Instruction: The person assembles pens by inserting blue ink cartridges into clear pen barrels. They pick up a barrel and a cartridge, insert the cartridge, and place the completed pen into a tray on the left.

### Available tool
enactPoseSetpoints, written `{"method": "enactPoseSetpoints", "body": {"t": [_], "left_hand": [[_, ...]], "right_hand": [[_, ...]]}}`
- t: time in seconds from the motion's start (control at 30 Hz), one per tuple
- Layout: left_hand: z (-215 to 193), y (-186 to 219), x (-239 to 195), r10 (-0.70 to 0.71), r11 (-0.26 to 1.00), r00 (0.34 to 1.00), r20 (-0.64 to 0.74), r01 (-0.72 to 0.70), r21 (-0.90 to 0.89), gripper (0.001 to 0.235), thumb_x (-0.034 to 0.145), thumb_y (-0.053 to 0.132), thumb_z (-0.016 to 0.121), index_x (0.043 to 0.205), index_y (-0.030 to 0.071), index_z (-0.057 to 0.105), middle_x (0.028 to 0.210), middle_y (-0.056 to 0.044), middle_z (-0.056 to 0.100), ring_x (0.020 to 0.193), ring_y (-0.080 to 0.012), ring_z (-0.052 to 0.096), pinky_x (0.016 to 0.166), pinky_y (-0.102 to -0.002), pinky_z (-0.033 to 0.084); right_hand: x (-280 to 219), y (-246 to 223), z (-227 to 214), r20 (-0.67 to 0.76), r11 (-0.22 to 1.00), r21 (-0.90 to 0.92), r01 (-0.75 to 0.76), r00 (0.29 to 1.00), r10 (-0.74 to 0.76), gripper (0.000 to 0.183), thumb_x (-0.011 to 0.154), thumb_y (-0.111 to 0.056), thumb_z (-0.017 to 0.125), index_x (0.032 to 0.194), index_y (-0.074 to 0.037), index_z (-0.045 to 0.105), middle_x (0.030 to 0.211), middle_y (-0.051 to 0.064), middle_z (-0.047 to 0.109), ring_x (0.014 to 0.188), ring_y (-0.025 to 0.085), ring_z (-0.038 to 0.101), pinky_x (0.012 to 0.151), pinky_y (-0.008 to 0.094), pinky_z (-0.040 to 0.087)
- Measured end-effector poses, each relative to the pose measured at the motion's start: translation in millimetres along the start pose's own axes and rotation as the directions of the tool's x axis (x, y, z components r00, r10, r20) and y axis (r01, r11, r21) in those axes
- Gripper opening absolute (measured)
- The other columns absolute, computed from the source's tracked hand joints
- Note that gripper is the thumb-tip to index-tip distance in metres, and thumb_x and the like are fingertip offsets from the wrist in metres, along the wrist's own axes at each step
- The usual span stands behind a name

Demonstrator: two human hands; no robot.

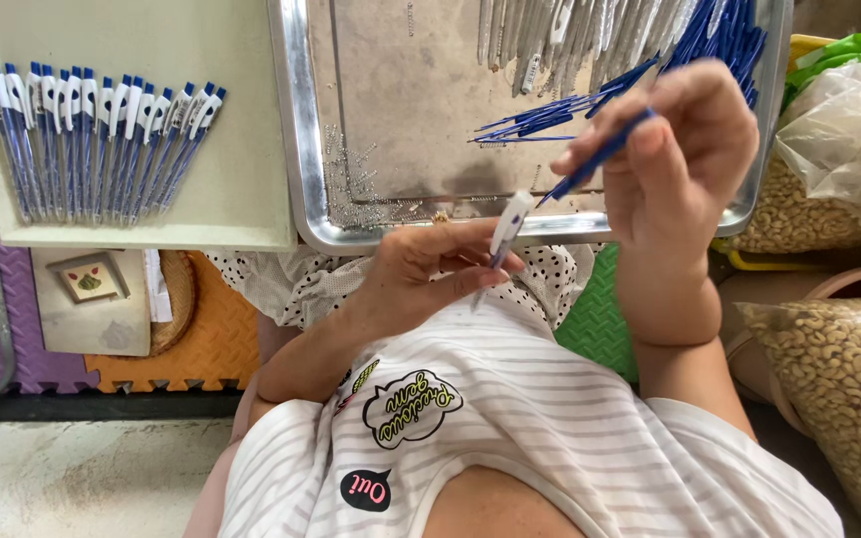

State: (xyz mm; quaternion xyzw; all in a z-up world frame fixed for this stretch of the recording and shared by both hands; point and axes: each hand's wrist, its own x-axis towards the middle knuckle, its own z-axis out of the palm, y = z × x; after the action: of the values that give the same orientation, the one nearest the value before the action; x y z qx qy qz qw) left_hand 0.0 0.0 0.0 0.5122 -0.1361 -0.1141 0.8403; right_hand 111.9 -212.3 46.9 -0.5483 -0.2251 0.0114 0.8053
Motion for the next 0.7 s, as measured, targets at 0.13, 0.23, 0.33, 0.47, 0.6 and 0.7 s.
{"method": "enactPoseSetpoints", "body": {"t": [0.13, 0.23, 0.33, 0.47, 0.6, 0.7], "left_hand": [[3, 4, 1, -0.061, 0.994, 0.998, 0.005, 0.06, 0.094, 0.036, 0.104, 0.009, 0.07, 0.139, 0.003, 0.064, 0.119, -0.011, 0.078, 0.11, -0.0177, 0.076, 0.102, -0.031, 0.068], [2, 1, 1, -0.061, 0.989, 0.998, -0.005, 0.061, 0.138, 0.041, 0.103, 0.009, 0.073, 0.142, 0.007, 0.063, 0.117, -0.009, 0.079, 0.108, -0.0149, 0.076, 0.1, -0.029, 0.068], [-1, -2, 0, -0.057, 0.989, 0.998, -0.011, 0.058, 0.137, 0.045, 0.103, 0.008, 0.074, 0.145, 0.009, 0.061, 0.116, -0.009, 0.079, 0.106, -0.013, 0.074, 0.097, -0.027, 0.068], [-2, -1, -1, -0.04, 0.991, 0.999, -0.005, 0.04, 0.13, 0.047, 0.102, 0.007, 0.075, 0.147, 0.01, 0.059, 0.117, -0.011, 0.079, 0.108, -0.0159, 0.076, 0.098, -0.029, 0.069], [0, -5, -2, -0.025, 0.999, 1.0, 0.005, 0.025, 0.037, 0.048, 0.101, 0.001, 0.075, 0.146, 0.007, 0.06, 0.118, -0.014, 0.077, 0.111, -0.0223, 0.078, 0.099, -0.03, 0.069], [1, -1, -2, -0.04, 0.999, 0.999, 0.028, 0.04, -0.005, 0.048, 0.101, 0.001, 0.076, 0.146, 0.006, 0.06, 0.118, -0.017, 0.078, 0.109, -0.022, 0.078, 0.099, -0.031, 0.068]], "right_hand": [[7, -3, 7, 0.012, 0.995, 0.006, -0.096, 0.995, 0.095, 0.028, 0.111, -0.023, 0.068, 0.117, -0.005, 0.047, 0.096, 0.018, 0.064, 0.085, 0.03, 0.071, 0.074, 0.048, 0.071], [7, -5, 12, 0.009, 0.995, -0.012, -0.095, 0.995, 0.095, 0.032, 0.107, -0.026, 0.071, 0.113, -0.005, 0.048, 0.093, 0.017, 0.062, 0.075, 0.034, 0.07, 0.064, 0.045, 0.068], [7, -7, 15, 0.004, 0.99, -0.026, -0.136, 0.991, 0.136, 0.034, 0.106, -0.029, 0.073, 0.112, -0.007, 0.048, 0.091, 0.017, 0.061, 0.075, 0.033, 0.07, 0.063, 0.044, 0.067], [8, -8, 15, 0.082, 0.99, -0.088, -0.112, 0.989, 0.119, 0.03, 0.106, -0.024, 0.069, 0.111, -0.004, 0.048, 0.088, 0.022, 0.063, 0.075, 0.035, 0.073, 0.063, 0.044, 0.068], [9, -14, 15, 0.104, 0.978, -0.164, -0.131, 0.983, 0.149, 0.024, 0.104, -0.014, 0.069, 0.107, -0.002, 0.048, 0.09, 0.025, 0.065, 0.074, 0.035, 0.075, 0.064, 0.04, 0.067], [10, -19, 16, 0.154, 0.963, -0.214, -0.162, 0.968, 0.197, 0.025, 0.103, -0.014, 0.07, 0.107, -0.001, 0.05, 0.09, 0.021, 0.066, 0.077, 0.032, 0.076, 0.07, 0.038, 0.069]]}}
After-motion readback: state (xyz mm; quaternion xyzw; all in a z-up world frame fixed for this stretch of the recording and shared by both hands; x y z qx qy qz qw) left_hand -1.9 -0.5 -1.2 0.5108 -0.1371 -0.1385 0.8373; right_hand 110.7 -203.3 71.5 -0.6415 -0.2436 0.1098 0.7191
